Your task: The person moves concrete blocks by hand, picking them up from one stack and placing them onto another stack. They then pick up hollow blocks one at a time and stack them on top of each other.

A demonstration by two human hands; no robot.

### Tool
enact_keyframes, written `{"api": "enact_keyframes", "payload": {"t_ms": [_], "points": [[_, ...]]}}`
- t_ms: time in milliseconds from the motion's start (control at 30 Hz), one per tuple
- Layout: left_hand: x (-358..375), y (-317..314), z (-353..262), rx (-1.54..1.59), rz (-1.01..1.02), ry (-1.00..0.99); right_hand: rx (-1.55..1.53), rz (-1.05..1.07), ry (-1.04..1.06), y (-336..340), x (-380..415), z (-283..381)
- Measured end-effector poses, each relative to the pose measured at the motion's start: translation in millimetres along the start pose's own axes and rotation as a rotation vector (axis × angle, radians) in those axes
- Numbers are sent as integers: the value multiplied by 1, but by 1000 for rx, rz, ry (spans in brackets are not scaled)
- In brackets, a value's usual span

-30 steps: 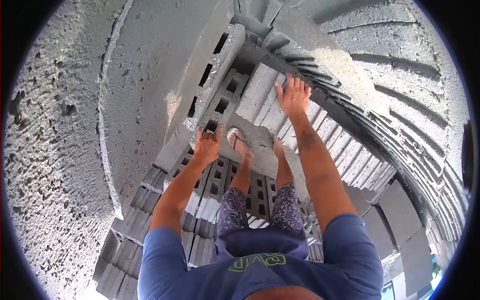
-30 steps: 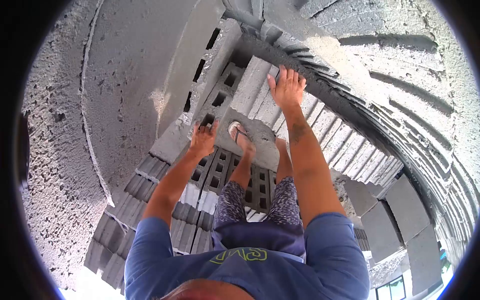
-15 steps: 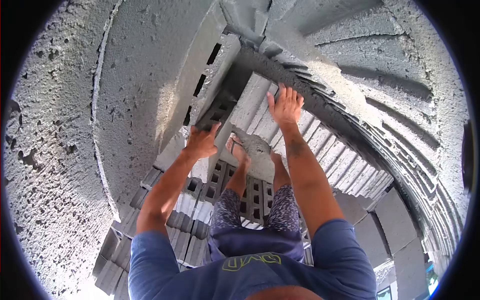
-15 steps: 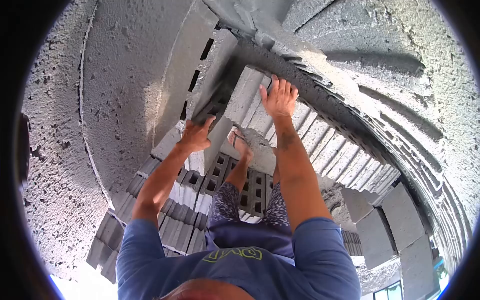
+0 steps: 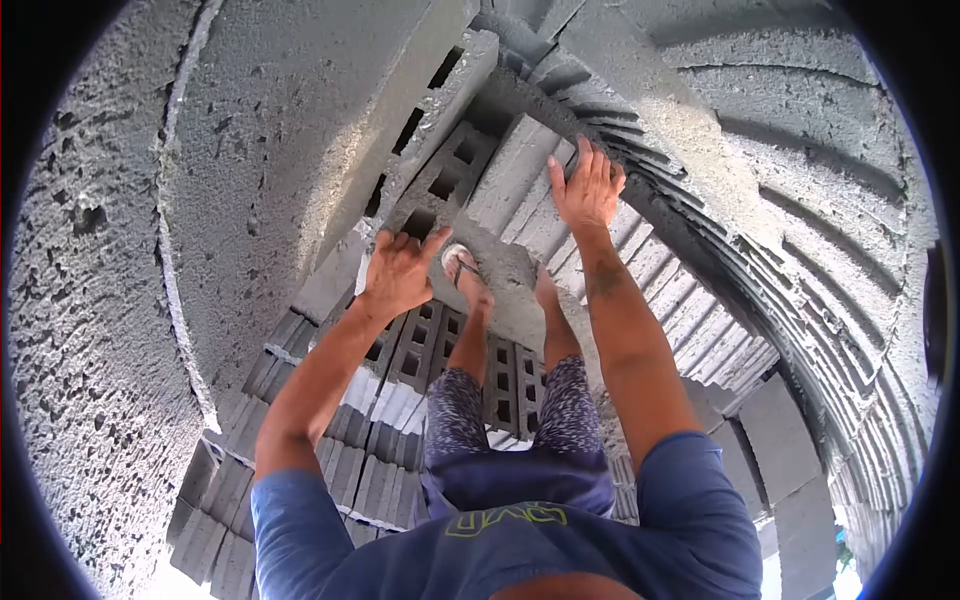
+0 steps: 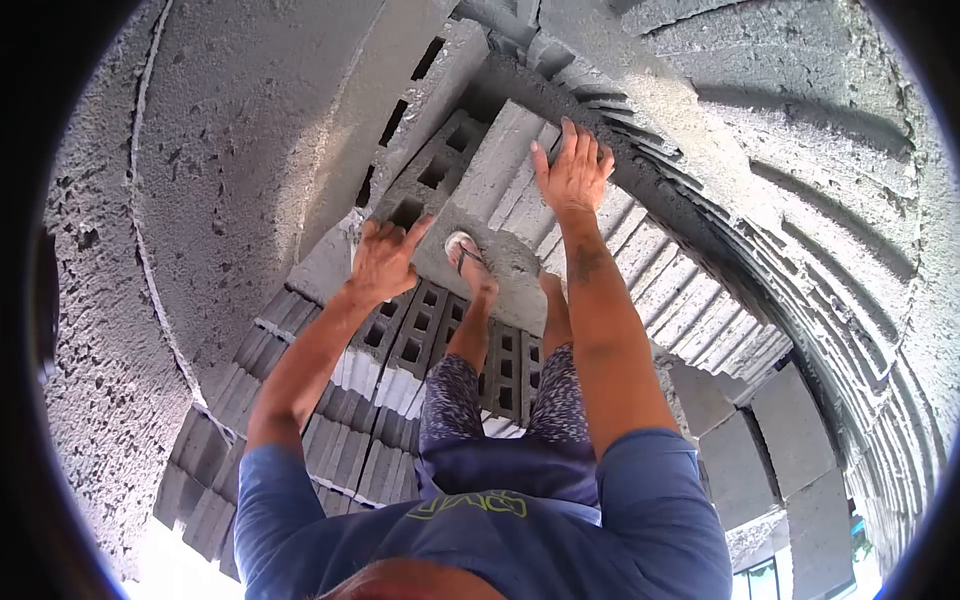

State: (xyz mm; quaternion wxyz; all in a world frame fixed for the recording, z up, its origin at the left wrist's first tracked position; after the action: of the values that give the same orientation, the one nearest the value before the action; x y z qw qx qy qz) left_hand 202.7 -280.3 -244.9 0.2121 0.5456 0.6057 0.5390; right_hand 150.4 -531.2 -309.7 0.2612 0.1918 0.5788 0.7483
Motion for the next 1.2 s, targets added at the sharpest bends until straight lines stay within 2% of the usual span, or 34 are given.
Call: {"api": "enact_keyframes", "payload": {"t_ms": [100, 167, 267, 300, 400, 467, 600, 667, 700, 767, 800, 867, 933, 967, 1000, 1033, 1067, 1133, 1200], "points": [[-2, -55, 18, -35, -42, 68, -8, -20, 8, -2, -2, 0], [-6, -71, 24, -29, -79, 120, 17, -7, -16, -6, -1, -4], [35, -83, 30, 64, -61, 169, -23, 53, -29, -6, 1, -3], [44, -97, 35, 40, 34, 214, -17, 32, -11, -5, 1, -1], [76, -123, 47, 2, 82, 303, -33, -43, 29, -4, 3, -1], [93, -145, 53, 52, 106, 347, -34, -15, 13, -8, 3, -4], [116, -180, 63, -3, 128, 369, -86, -144, 67, 9, 12, 4], [122, -191, 69, -11, 120, 361, -299, -294, 210, 29, 22, 17], [123, -194, 70, -18, 86, 362, -420, -263, 244, 44, 39, 47], [128, -204, 66, 14, 113, 377, -779, 92, 460, 22, 86, 125], [129, -206, 61, 19, 132, 357, -807, 242, 517, 0, 108, 161], [124, -197, 58, -11, 40, 328, -538, 297, 405, -71, 124, 189], [123, -203, 62, 9, 93, 342, -250, 466, 217, -151, 121, 186], [122, -201, 62, 15, 109, 343, -259, 455, 197, -170, 114, 186], [119, -199, 61, 25, 125, 346, -142, 458, 247, -189, 109, 187], [119, -198, 60, 18, 137, 337, -25, 468, 299, -196, 109, 191], [118, -197, 59, 16, 149, 328, -32, 469, 289, -199, 107, 191], [118, -200, 59, 9, 157, 327, 62, 645, 302, -208, 101, 192], [119, -202, 61, -2, 162, 315, 20, 661, 264, -214, 93, 194]]}}
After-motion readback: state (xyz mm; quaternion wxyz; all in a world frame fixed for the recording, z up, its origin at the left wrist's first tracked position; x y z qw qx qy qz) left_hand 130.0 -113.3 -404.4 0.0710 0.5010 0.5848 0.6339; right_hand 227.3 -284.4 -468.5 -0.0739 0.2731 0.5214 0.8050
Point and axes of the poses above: each hand's wrist, its own x-axis away from the middle knuckle, its own y-axis out of the back of the hand, z = x × y, the point moved 9 cm from there along -x, towards the middle knuckle, and after that the axes turned 4 degrees about -y, right-handed, at the moved point
